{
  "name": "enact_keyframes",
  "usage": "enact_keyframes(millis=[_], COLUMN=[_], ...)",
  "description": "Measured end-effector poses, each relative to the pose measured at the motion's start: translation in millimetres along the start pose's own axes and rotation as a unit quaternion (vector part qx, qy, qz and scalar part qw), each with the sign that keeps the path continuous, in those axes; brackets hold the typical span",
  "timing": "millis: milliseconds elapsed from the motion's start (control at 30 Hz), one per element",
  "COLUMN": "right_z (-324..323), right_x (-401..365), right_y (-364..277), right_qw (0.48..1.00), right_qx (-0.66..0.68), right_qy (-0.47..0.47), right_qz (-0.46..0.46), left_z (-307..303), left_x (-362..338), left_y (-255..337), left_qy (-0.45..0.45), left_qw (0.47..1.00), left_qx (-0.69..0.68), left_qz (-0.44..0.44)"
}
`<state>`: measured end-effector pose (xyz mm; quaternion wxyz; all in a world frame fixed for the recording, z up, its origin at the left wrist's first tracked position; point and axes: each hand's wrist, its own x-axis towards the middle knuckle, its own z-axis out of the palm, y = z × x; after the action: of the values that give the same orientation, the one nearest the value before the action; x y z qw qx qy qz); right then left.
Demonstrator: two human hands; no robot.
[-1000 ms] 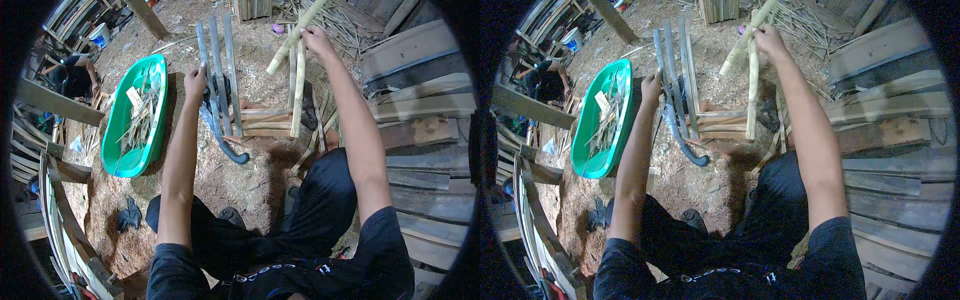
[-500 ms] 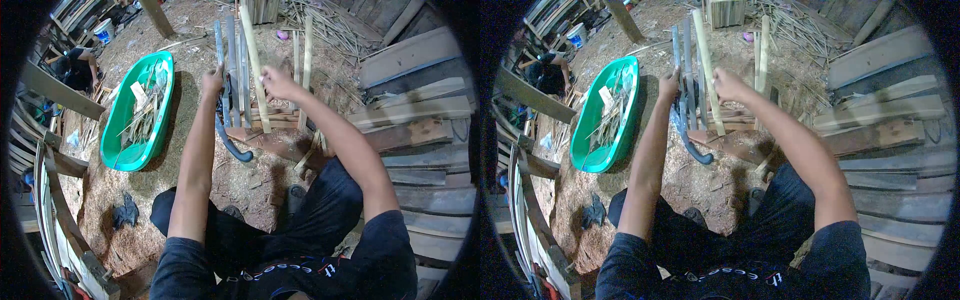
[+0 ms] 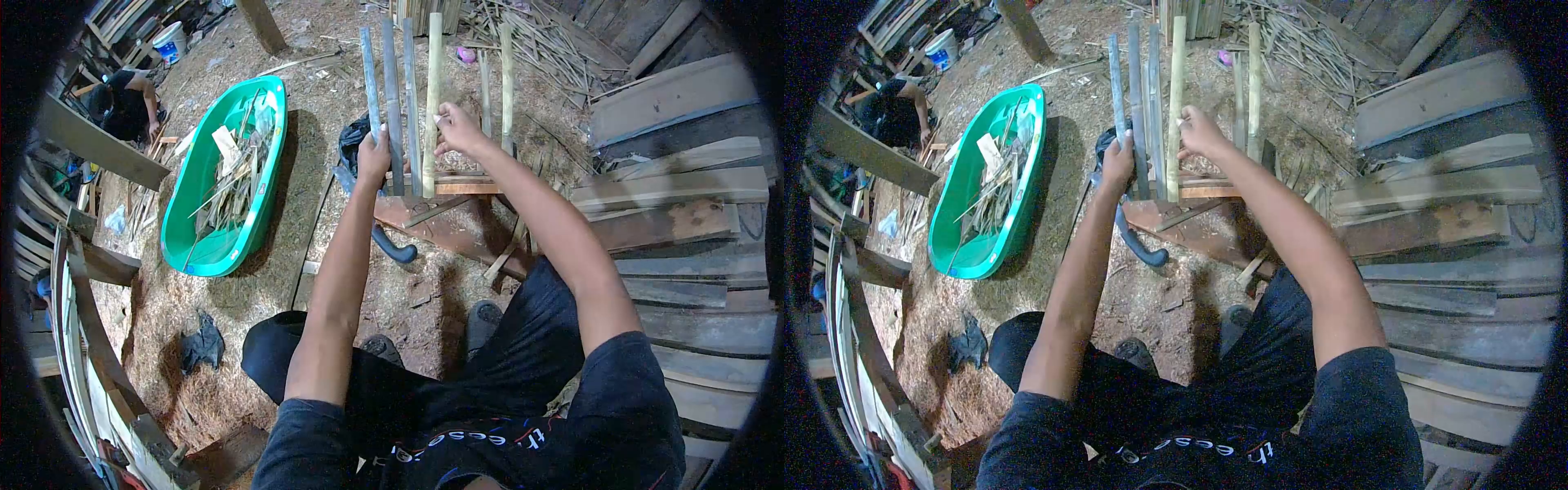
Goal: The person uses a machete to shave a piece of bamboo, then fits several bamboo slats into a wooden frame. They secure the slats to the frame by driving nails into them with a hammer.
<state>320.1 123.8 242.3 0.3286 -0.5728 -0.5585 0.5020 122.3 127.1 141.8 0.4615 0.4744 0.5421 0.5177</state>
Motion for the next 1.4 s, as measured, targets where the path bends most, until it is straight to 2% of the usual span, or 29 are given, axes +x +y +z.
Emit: enact_keyframes(millis=[67, 533, 733, 1167, 1400], right_z=[3, 9, 1, 2, 5], right_x=[-2, 12, 18, 15, 9], right_y=[-3, 8, 11, 6, -2], right_qw=[1.000, 1.000, 0.999, 0.999, 0.999], right_qx=[0.005, 0.020, 0.042, 0.035, 0.028], right_qy=[-0.013, 0.012, 0.005, 0.004, 0.018], right_qz=[0.007, 0.005, 0.005, 0.016, 0.024], left_z=[0, 0, 0, -1, -1], left_x=[-9, -4, -8, -10, -5], left_y=[15, 1, 5, 10, 2], left_qy=[0.006, -0.002, 0.016, 0.010, 0.009], left_qw=[1.000, 1.000, 0.999, 1.000, 1.000], left_qx=[0.012, -0.016, 0.023, 0.017, 0.012], left_qz=[-0.010, 0.003, 0.030, -0.003, 0.007])
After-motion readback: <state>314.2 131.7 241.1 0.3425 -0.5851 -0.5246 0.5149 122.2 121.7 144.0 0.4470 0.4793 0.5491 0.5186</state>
